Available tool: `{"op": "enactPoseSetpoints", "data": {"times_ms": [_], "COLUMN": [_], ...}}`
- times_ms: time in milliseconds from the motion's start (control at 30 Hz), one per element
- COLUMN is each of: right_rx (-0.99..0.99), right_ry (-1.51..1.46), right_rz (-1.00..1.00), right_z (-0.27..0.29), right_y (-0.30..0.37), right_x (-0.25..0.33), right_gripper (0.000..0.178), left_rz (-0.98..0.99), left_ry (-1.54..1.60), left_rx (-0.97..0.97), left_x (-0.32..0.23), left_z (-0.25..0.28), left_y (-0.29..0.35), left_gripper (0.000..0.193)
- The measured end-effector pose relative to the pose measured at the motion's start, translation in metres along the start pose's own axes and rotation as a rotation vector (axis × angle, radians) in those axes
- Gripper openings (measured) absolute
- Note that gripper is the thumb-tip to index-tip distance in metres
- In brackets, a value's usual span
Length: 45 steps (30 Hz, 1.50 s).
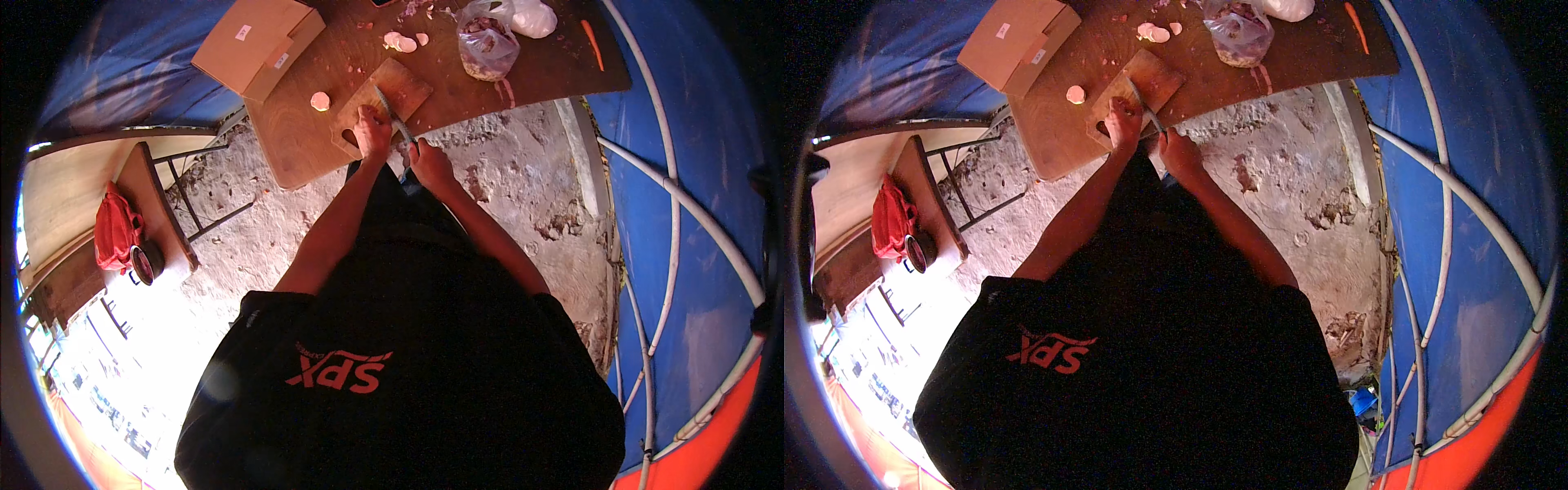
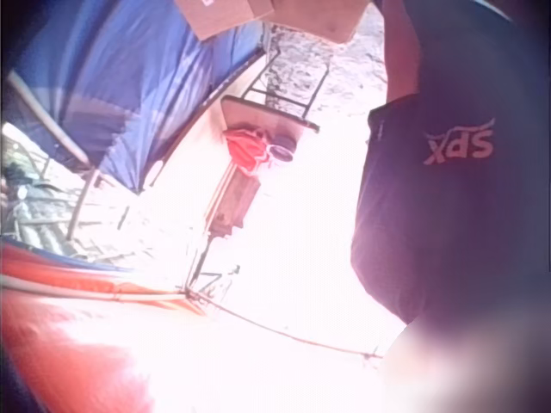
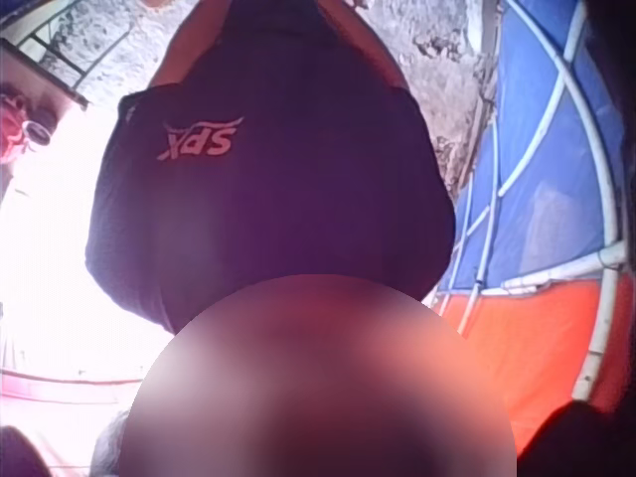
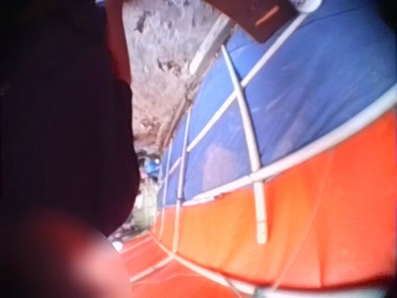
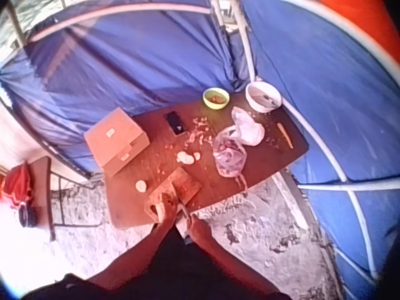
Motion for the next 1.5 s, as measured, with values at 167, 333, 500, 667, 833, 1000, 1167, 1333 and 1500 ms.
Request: {"op": "enactPoseSetpoints", "data": {"times_ms": [167, 333, 500, 667, 833, 1000, 1167, 1333, 1500], "right_rx": [-0.04, -0.073, -0.064, -0.117, -0.116, -0.002, -0.026, -0.062, -0.048], "right_ry": [0.021, 0.018, 0.065, -0.005, -0.032, -0.063, 0.028, 0.053, 0.043], "right_rz": [0.013, 0.006, 0.014, 0.124, 0.111, 0.033, 0.023, 0.031, -0.012], "right_z": [-0.014, -0.021, -0.025, -0.013, 0.0, -0.006, -0.014, -0.025, -0.033], "right_y": [0.002, -0.01, -0.03, -0.052, -0.048, -0.032, -0.021, -0.019, -0.034], "right_x": [-0.002, -0.001, -0.001, 0.005, 0.012, 0.012, 0.009, 0.007, 0.009], "right_gripper": [0.034, 0.035, 0.036, 0.038, 0.038, 0.035, 0.032, 0.033, 0.035], "left_rz": [-0.072, -0.039, -0.06, -0.119, -0.007, -0.025, -0.009, -0.012, -0.04], "left_ry": [-0.006, -0.008, -0.015, 0.004, -0.044, -0.059, -0.043, -0.067, -0.054], "left_rx": [-0.053, 0.063, 0.07, 0.015, 0.0, -0.009, -0.033, 0.004, 0.06], "left_x": [-0.006, -0.006, -0.008, -0.007, -0.001, -0.007, -0.016, -0.016, -0.013], "left_z": [0.004, 0.005, 0.003, 0.006, 0.0, 0.003, 0.007, 0.009, 0.006], "left_y": [-0.002, -0.001, 0.0, 0.003, 0.002, 0.004, 0.006, 0.004, 0.006], "left_gripper": [0.023, 0.023, 0.021, 0.019, 0.028, 0.024, 0.019, 0.019, 0.018]}}
Point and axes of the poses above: each hand's wrist, its own y-axis away from the middle knuckle, its own z-axis out of the back of the hand, x = y × z, the point moved 5 cm from there along -y, towards the middle knuckle, and after that the axes turned 11 degrees about z, right-handed, at the moved point
